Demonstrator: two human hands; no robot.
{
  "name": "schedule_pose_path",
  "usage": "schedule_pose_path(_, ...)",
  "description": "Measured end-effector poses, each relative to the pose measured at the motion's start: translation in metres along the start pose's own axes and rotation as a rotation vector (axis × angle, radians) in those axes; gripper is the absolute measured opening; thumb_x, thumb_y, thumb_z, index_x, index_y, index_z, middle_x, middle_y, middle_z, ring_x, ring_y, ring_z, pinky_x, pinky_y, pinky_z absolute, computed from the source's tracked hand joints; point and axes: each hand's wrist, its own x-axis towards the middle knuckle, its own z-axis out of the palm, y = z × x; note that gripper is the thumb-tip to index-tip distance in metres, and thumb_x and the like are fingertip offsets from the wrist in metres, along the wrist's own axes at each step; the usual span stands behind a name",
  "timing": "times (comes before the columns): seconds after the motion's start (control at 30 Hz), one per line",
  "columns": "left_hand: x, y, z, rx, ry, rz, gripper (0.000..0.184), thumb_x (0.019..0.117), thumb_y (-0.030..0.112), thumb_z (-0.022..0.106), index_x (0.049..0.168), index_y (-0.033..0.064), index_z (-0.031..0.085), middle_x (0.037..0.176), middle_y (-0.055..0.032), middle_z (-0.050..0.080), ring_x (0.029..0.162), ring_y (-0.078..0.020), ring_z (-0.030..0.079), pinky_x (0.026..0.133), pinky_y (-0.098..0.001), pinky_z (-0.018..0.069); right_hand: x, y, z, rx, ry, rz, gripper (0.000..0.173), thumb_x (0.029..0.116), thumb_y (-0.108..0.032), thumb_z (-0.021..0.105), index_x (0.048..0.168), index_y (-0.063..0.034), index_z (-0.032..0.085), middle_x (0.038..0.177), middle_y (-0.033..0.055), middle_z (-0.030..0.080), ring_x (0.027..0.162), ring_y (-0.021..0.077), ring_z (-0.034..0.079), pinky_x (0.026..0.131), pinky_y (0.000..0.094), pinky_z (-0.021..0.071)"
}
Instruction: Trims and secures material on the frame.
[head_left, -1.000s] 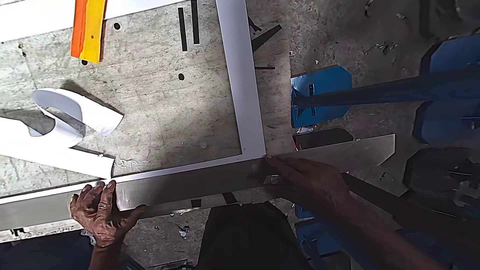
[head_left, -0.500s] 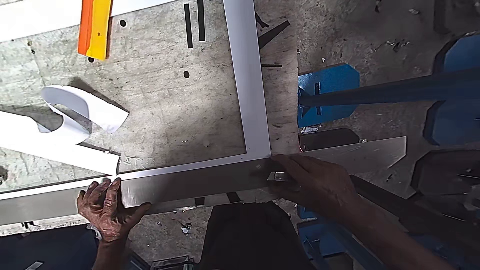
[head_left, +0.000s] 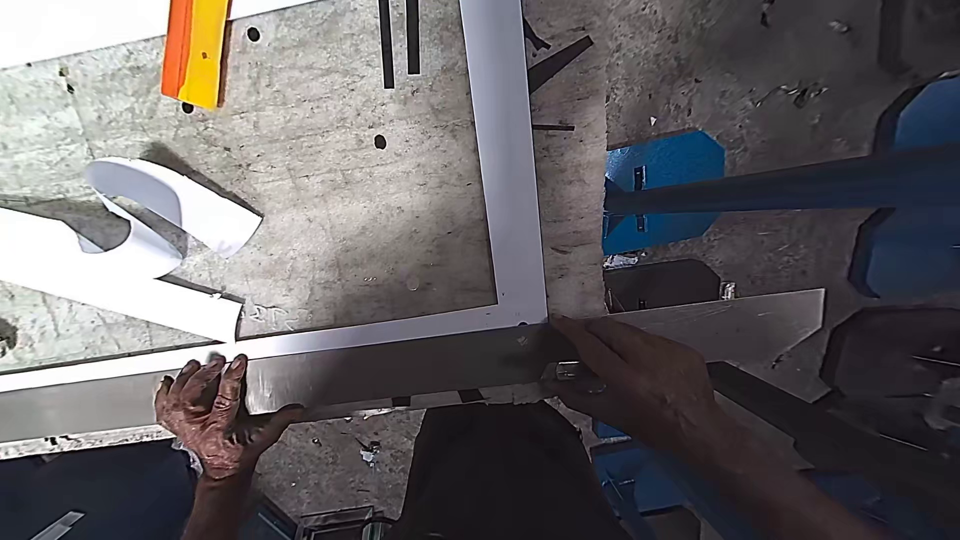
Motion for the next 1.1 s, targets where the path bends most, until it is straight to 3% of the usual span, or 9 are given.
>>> schedule_pose_path(0.2, 0.003, -0.004, -0.002, -0.018, -0.007, 0.021, 0.094, 0.0750, 0.090, 0.053, 0.146, 0.0288, 0.054, 0.142, -0.0126, 0.058, 0.144, -0.0313, 0.043, 0.120, -0.0568, 0.0224, -0.003, 0.001, 0.002, 0.032, -0.053, 0.006, 0.068, 0.0880, -0.059, 0.065, 0.143, -0.0192, 0.062, 0.085, 0.0091, 0.065, 0.065, 0.0268, 0.061, 0.048, 0.0394, 0.0435)
schedule_pose_path(0.4, 0.003, -0.007, 0.000, -0.021, -0.003, 0.026, 0.094, 0.0757, 0.090, 0.053, 0.147, 0.0282, 0.053, 0.143, -0.0128, 0.057, 0.144, -0.0321, 0.043, 0.121, -0.0569, 0.0221, 0.000, 0.001, -0.001, 0.062, -0.075, 0.023, 0.065, 0.0865, -0.058, 0.067, 0.145, -0.0284, 0.061, 0.092, 0.0095, 0.066, 0.068, 0.0266, 0.063, 0.049, 0.0400, 0.0450)
schedule_pose_path(1.1, 0.005, -0.006, 0.003, -0.031, 0.011, 0.017, 0.095, 0.0740, 0.091, 0.053, 0.145, 0.0278, 0.055, 0.140, -0.0126, 0.059, 0.143, -0.0307, 0.044, 0.121, -0.0555, 0.0225, 0.009, 0.000, -0.005, 0.099, -0.069, 0.072, 0.062, 0.0845, -0.060, 0.067, 0.138, -0.0283, 0.066, 0.098, 0.0061, 0.072, 0.080, 0.0278, 0.068, 0.055, 0.0423, 0.0498)
